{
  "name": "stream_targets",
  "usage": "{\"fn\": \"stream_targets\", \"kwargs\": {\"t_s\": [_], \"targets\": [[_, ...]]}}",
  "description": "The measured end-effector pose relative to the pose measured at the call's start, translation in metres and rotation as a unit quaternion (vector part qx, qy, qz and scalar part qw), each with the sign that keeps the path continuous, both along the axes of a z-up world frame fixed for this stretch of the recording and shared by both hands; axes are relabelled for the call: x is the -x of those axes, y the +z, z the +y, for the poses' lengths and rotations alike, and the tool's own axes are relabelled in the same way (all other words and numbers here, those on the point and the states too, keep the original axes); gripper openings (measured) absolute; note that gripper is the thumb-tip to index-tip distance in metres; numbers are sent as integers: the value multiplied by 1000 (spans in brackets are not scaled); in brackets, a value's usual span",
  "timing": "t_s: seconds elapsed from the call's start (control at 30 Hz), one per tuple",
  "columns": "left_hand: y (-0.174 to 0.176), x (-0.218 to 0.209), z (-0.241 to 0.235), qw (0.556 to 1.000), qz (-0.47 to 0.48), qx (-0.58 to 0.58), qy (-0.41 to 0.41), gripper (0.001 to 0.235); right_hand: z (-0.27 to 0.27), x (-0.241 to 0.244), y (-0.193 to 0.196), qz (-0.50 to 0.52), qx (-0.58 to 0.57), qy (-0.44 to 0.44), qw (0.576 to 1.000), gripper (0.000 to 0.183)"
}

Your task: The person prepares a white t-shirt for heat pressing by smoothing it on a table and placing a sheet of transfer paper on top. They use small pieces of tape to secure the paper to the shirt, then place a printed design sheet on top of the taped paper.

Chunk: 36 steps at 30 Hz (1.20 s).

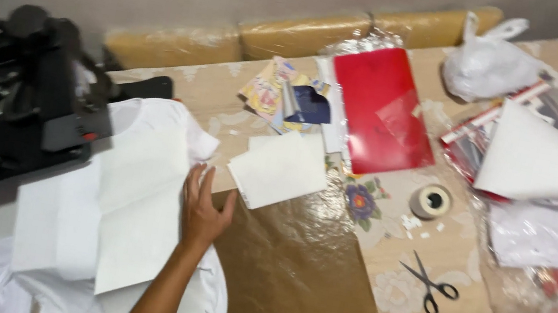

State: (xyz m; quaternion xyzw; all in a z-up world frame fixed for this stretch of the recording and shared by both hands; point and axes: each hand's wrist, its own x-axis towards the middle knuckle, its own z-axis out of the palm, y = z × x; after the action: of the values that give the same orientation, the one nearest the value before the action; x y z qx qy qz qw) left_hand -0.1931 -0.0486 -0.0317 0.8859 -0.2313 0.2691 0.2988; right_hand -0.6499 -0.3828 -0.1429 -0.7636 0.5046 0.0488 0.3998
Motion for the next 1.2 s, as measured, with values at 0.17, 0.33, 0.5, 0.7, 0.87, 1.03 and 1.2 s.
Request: {"fn": "stream_targets", "kwargs": {"t_s": [0.17,0.33,0.5,0.7,0.87,1.03,1.2], "targets": [[-40,127,-65,972,155,5,-179,53,-29,-58,25,-46,74,66,994,43],[-53,190,-97,915,302,-50,-263,55,-62,-126,28,-82,129,103,983,43],[-53,206,-104,881,330,-86,-327,39,-93,-180,31,-89,178,70,977,41],[-58,207,-92,864,361,-123,-330,32,-133,-214,18,-30,219,105,970,36],[-60,217,-80,859,399,-127,-295,28,-147,-216,2,-23,280,209,937,22],[-53,227,-79,846,441,-125,-271,26,-150,-221,11,-15,287,245,926,23],[-46,231,-81,840,435,-124,-301,28,-152,-219,11,-31,295,274,915,21]]}}
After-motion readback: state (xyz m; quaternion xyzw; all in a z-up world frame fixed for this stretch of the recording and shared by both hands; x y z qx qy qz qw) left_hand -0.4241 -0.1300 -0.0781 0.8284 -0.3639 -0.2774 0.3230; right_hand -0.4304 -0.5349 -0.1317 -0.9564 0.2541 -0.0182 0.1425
